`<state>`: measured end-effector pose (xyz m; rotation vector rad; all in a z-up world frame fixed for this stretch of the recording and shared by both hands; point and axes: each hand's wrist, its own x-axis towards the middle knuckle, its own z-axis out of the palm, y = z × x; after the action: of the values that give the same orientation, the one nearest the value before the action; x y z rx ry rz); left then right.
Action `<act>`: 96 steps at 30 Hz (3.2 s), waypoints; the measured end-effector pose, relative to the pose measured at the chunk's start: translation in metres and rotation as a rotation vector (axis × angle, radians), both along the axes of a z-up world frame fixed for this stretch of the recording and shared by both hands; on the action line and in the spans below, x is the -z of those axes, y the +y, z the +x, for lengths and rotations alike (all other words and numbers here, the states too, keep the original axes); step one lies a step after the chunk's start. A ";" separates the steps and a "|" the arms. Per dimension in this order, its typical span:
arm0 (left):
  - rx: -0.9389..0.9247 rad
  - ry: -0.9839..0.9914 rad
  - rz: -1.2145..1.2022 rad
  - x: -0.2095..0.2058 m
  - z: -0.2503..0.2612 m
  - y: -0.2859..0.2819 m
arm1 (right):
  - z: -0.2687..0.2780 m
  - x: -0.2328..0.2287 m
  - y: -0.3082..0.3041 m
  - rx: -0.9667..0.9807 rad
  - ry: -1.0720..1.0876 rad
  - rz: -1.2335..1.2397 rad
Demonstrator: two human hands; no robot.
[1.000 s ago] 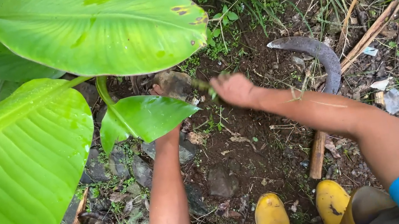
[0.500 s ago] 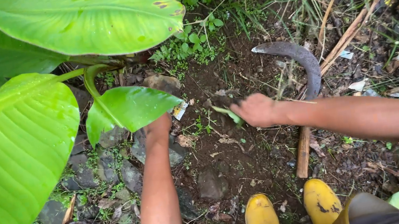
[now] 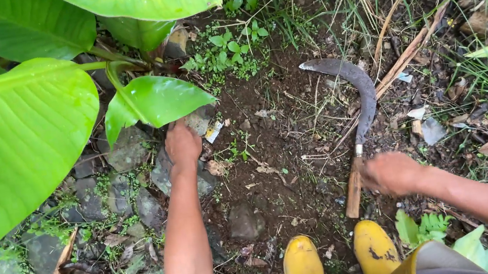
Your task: The person uses a sickle to clear weeds and small plants from the soil around banana plants. They repeatedly strike the ground, pull out uprooted vegetation, and move aside large leaves to access the work area.
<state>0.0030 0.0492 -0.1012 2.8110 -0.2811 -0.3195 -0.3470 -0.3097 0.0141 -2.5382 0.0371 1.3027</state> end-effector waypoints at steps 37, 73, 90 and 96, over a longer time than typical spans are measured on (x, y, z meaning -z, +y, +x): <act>-0.214 0.084 -0.210 -0.023 -0.001 -0.030 | 0.013 0.056 0.054 0.599 -0.388 0.384; -0.150 0.743 -0.003 -0.190 -0.275 0.093 | 0.001 0.018 0.043 0.623 -0.118 0.209; 0.333 0.111 -0.440 -0.160 -0.130 -0.104 | -0.053 0.096 0.048 0.854 -0.184 -0.016; 0.128 0.260 -0.179 -0.098 -0.148 -0.054 | -0.068 0.086 0.071 1.917 -0.136 1.041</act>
<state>-0.1446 -0.0048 -0.0034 2.5457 -0.4090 -0.6487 -0.4147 -0.2389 -0.0722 -0.7730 1.0601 0.1132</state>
